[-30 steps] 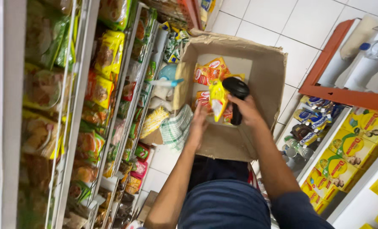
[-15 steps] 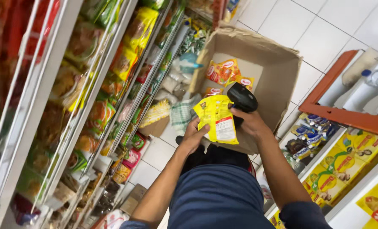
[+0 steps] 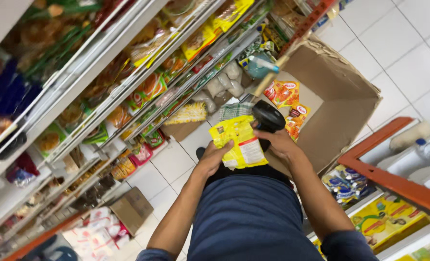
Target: The person scans barcodes on individual spice packets and places them into a cardboard box using a handheld scanner.
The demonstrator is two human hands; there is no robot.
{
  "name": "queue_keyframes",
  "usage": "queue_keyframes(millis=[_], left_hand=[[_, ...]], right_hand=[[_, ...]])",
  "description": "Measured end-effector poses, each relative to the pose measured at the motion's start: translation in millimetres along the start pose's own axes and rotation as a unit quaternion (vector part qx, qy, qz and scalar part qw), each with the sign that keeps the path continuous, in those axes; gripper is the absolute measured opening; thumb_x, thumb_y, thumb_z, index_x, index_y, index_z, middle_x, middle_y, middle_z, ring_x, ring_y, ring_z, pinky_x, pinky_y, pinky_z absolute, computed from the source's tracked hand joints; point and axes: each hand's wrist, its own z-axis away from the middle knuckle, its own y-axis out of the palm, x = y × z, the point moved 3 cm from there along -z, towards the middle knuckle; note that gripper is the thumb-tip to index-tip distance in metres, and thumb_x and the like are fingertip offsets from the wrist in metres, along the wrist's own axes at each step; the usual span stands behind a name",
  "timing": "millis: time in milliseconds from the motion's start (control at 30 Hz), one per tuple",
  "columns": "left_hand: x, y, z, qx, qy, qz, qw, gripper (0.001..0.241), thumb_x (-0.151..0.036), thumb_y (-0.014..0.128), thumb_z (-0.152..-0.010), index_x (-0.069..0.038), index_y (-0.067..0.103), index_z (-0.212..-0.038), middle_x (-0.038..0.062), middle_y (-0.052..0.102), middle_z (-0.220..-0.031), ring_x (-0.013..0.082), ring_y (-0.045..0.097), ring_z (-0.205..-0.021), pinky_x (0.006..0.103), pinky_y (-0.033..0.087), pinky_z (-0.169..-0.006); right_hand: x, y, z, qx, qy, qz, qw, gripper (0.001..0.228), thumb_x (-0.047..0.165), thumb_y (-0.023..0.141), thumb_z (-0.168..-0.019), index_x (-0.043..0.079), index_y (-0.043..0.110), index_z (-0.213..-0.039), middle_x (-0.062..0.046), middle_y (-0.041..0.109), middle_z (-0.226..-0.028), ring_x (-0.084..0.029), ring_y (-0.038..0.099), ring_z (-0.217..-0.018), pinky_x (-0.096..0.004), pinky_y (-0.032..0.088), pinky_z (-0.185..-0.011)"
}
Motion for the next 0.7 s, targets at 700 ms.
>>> queue_keyframes(millis=[700], left_hand=[[-17.3, -49.1, 17.7, -0.112, 0.179, 0.209, 0.955, 0.057, -0.042, 0.045, -0.106, -0.003, 0.042, -0.148, 0.013, 0.056, -0.146, 0.0262, 0.057, -0.132, 0.0431, 0.048, -0.111]], right_hand=[[-2.4, 1.5, -34.8, -0.047, 0.063, 0.039, 0.996, 0.056, -0.002, 0.078, -0.080, 0.004, 0.060, -0.133, -0.002, 0.065, -0.110, -0.017, 0.060, -0.087, -0.037, 0.052, -0.073]])
